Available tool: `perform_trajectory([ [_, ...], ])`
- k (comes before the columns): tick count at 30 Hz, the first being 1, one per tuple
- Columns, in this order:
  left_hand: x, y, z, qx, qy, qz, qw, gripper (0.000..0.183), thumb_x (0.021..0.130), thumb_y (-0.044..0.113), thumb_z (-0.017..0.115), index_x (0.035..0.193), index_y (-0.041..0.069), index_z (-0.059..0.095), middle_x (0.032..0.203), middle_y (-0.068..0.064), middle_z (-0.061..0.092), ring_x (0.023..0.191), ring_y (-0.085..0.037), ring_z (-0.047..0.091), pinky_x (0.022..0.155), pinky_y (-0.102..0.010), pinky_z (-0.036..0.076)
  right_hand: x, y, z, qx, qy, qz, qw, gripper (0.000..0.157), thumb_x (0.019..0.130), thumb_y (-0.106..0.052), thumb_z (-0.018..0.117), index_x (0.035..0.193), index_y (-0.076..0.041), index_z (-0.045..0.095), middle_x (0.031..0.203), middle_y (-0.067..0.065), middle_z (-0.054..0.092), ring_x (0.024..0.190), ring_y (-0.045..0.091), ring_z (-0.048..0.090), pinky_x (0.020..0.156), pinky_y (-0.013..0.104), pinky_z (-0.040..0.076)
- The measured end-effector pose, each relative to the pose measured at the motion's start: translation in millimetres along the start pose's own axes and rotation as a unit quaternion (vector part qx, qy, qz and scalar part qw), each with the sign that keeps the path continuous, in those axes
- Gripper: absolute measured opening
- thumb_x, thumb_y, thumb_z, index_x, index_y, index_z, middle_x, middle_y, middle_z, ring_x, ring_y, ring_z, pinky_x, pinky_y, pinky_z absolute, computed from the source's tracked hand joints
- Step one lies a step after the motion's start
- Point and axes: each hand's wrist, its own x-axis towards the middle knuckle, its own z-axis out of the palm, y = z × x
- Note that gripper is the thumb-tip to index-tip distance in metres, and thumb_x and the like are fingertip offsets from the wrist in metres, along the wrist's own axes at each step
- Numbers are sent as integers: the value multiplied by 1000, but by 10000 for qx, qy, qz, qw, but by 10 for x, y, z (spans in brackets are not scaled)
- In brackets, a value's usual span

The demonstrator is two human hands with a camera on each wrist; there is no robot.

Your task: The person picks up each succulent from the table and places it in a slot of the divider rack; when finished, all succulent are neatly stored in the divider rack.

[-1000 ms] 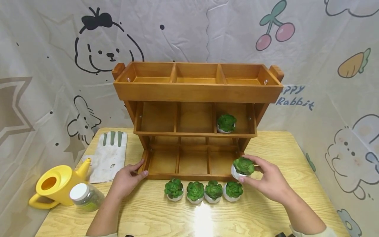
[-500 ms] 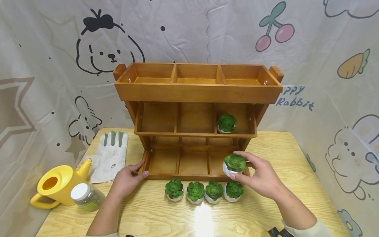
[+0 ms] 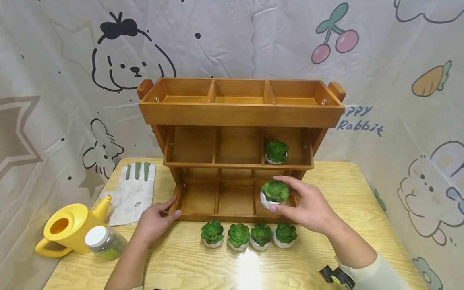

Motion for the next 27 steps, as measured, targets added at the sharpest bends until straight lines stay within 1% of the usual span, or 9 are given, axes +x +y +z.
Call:
perform_trajectory([
  [5,-5,6,2,-52,5,-18,10000,61,96,41,75,151,23,56,105,-7,66,88,-19,61,73,-37,49,123,-140,23,60,-45,-215,9997,73,78,-25,95,142,-19,61,115,-6,74,101,13,71,88,39,57],
  [7,-6,5,4,-45,-3,-19,10000,61,96,41,75,151,22,56,103,-7,65,88,-19,60,73,-36,49,164,-183,41,98,-74,-282,9995,73,78,-23,95,143,-19,61,116,-6,73,102,12,71,88,38,57],
  [12,-12,15,2,-10,-12,-13,10000,61,97,40,75,151,21,56,99,-6,64,87,-19,60,73,-37,49,244,-251,97,85,-110,-349,9993,73,78,-23,94,143,-19,61,118,-6,73,101,11,70,87,37,57],
  [17,-15,29,1,38,22,-11,10000,61,97,40,75,151,21,56,99,-5,64,87,-19,60,73,-37,48,335,-313,134,116,-81,-481,9987,72,78,-25,94,143,-19,62,119,-6,73,105,13,70,91,40,56],
  [23,-15,35,3,7,-3,-35,10000,61,97,40,75,151,21,56,98,-6,63,87,-20,59,72,-36,48,445,-384,156,65,-5,-609,9981,70,79,-29,93,141,-23,62,119,-6,73,108,14,69,93,47,55],
  [27,-9,36,2,23,9,-59,10000,61,96,41,75,151,21,56,100,-6,64,88,-20,59,73,-37,48,522,-431,163,19,35,-731,9973,70,79,-30,93,142,-22,62,117,-6,74,109,13,69,95,46,54],
])
